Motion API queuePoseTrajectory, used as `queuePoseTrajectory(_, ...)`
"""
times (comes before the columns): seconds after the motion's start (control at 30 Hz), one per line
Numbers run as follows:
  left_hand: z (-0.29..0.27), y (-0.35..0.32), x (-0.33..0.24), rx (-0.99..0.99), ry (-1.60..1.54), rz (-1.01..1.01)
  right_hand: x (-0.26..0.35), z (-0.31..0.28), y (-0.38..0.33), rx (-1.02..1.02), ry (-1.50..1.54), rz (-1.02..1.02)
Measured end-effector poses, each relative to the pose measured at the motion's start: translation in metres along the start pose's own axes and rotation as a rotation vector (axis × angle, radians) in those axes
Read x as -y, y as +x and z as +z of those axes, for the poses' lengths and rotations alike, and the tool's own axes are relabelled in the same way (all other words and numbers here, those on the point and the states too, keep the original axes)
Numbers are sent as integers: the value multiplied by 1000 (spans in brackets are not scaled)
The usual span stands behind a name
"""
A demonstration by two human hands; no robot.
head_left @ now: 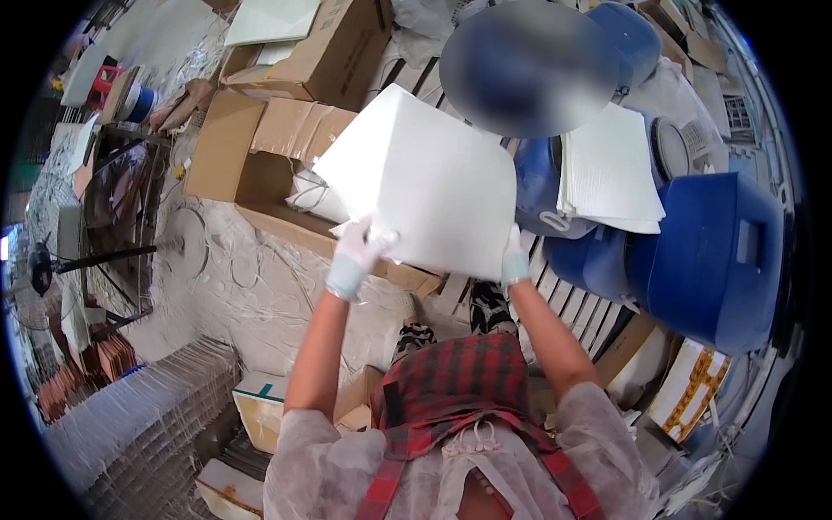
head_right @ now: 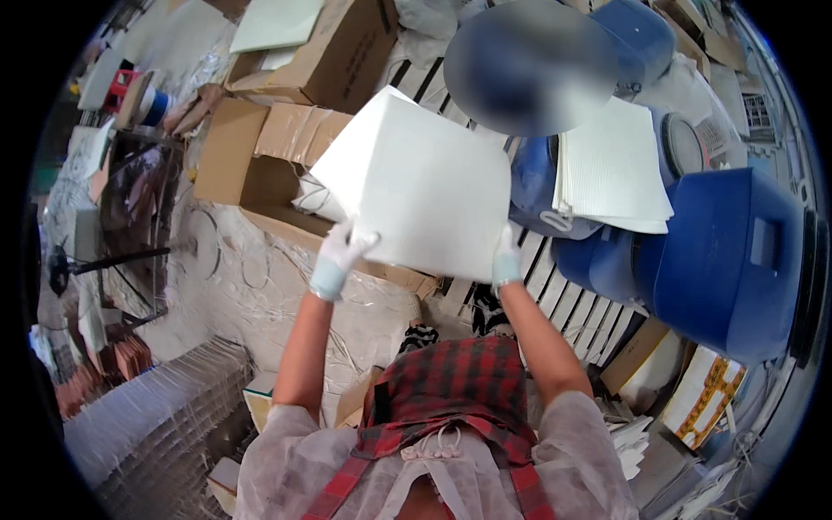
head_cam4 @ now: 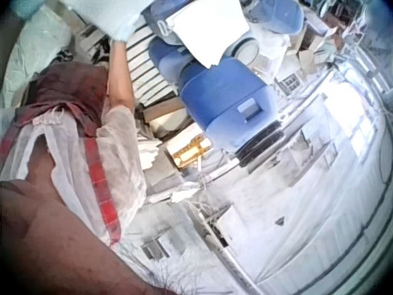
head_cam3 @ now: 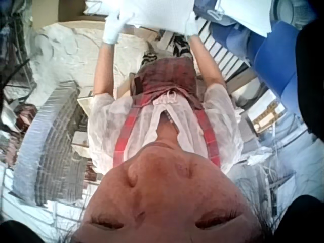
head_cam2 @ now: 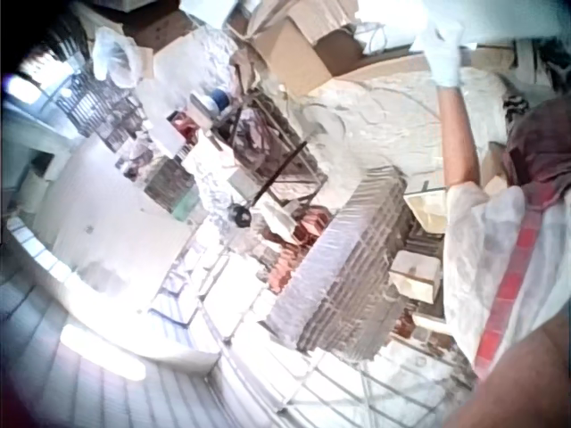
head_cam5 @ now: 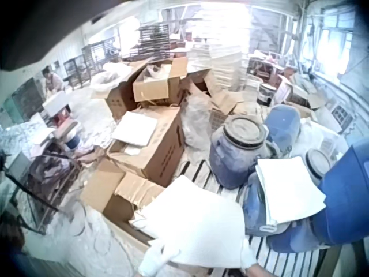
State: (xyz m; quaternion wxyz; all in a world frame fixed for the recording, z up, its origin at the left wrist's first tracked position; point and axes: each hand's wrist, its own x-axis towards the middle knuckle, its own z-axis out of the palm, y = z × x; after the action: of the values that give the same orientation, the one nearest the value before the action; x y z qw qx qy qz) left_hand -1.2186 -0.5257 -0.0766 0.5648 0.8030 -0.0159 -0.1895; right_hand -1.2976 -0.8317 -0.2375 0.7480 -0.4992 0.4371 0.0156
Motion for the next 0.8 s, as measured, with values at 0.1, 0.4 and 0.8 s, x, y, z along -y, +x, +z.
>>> queuePoseTrajectory(0.1,33,-53,-17,-37,410,207,-61,-65,-53,-43,133,118)
queuePoseTrajectory(0.4,185,-98,0,189,119,-50,-173,-181,-133,79,269,529)
queuePoseTrajectory(0.8,393,-157,181,161,263,-125,-147,-187,-36,110,-639,3)
